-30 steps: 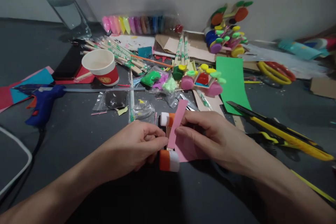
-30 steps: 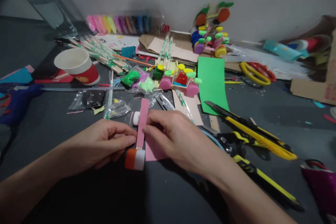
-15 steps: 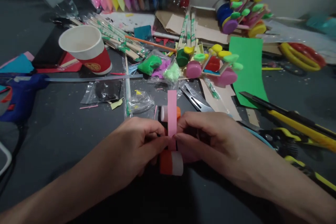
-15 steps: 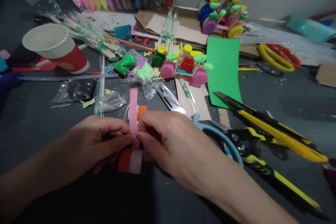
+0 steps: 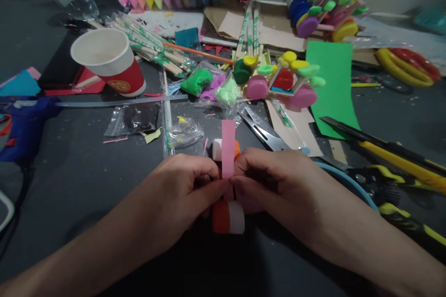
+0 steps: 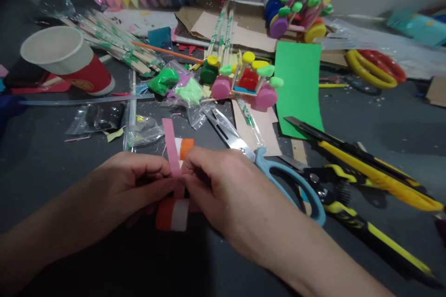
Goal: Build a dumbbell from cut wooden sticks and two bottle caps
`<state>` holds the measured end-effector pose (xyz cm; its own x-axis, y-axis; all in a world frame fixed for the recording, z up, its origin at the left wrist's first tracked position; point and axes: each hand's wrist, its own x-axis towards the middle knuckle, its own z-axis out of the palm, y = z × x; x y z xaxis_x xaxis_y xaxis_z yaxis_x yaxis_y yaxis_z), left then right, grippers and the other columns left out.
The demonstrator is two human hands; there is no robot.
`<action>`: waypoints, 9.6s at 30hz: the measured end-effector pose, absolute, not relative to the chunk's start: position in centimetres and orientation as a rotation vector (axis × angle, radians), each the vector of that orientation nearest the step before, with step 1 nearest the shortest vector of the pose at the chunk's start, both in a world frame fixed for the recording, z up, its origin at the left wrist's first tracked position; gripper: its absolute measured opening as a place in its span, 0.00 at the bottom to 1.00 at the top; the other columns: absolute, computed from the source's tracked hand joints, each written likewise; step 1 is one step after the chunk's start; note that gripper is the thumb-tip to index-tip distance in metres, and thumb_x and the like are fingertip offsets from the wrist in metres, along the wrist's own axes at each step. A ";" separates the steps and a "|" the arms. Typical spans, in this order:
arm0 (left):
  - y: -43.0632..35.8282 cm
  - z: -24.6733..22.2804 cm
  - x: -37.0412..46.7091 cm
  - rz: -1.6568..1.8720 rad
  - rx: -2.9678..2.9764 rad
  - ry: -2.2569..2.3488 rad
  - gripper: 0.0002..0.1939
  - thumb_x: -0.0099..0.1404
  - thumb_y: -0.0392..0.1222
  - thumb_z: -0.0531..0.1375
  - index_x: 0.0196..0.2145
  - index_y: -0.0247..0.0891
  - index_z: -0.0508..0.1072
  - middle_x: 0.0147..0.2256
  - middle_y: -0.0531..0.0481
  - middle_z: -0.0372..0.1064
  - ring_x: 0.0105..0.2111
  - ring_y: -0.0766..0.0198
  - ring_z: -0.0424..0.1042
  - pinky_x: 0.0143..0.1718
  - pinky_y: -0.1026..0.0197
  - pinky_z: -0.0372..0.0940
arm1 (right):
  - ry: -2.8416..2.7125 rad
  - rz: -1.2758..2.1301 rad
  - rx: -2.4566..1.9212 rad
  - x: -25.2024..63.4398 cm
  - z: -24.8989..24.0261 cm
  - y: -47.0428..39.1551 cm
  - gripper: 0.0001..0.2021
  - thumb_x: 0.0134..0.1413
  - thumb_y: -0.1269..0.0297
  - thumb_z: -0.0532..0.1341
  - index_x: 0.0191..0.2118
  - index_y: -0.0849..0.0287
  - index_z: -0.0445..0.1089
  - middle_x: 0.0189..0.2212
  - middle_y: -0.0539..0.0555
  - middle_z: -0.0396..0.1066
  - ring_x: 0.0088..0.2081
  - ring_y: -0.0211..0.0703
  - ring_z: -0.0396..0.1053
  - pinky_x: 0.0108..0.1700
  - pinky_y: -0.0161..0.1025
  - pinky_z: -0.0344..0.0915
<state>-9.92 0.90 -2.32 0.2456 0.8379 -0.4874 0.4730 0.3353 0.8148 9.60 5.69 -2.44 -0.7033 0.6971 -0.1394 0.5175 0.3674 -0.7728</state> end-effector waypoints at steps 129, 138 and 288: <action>0.1 -2.3 -9.3 0.473 1.450 1.485 0.12 0.69 0.48 0.59 0.29 0.42 0.71 0.23 0.61 0.68 0.24 0.70 0.63 0.27 0.64 0.53 | -2.605 0.297 -0.653 9.7 -1.5 5.7 0.08 0.64 0.71 0.56 0.36 0.59 0.72 0.42 0.58 0.72 0.41 0.51 0.66 0.43 0.47 0.64; 0.1 -2.3 -9.4 0.483 1.468 1.462 0.11 0.68 0.44 0.59 0.28 0.40 0.68 0.21 0.61 0.63 0.22 0.71 0.60 0.26 0.65 0.52 | -2.340 0.395 -0.923 10.0 -1.7 5.9 0.05 0.64 0.70 0.60 0.42 0.64 0.73 0.40 0.57 0.71 0.43 0.45 0.69 0.44 0.41 0.66; 0.5 -1.6 -12.1 1.151 0.667 0.897 0.18 0.58 0.50 0.67 0.37 0.37 0.66 0.22 0.61 0.57 0.20 0.74 0.56 0.22 0.68 0.50 | -2.543 0.712 -0.726 7.7 0.7 5.6 0.14 0.66 0.70 0.55 0.55 0.52 0.64 0.48 0.54 0.71 0.48 0.46 0.68 0.49 0.45 0.67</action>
<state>-12.06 0.52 -1.63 0.1450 0.9572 -0.2505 -0.4765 0.2894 0.8301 7.66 5.58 0.74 -0.7852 0.5745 0.2313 0.3707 0.7352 -0.5674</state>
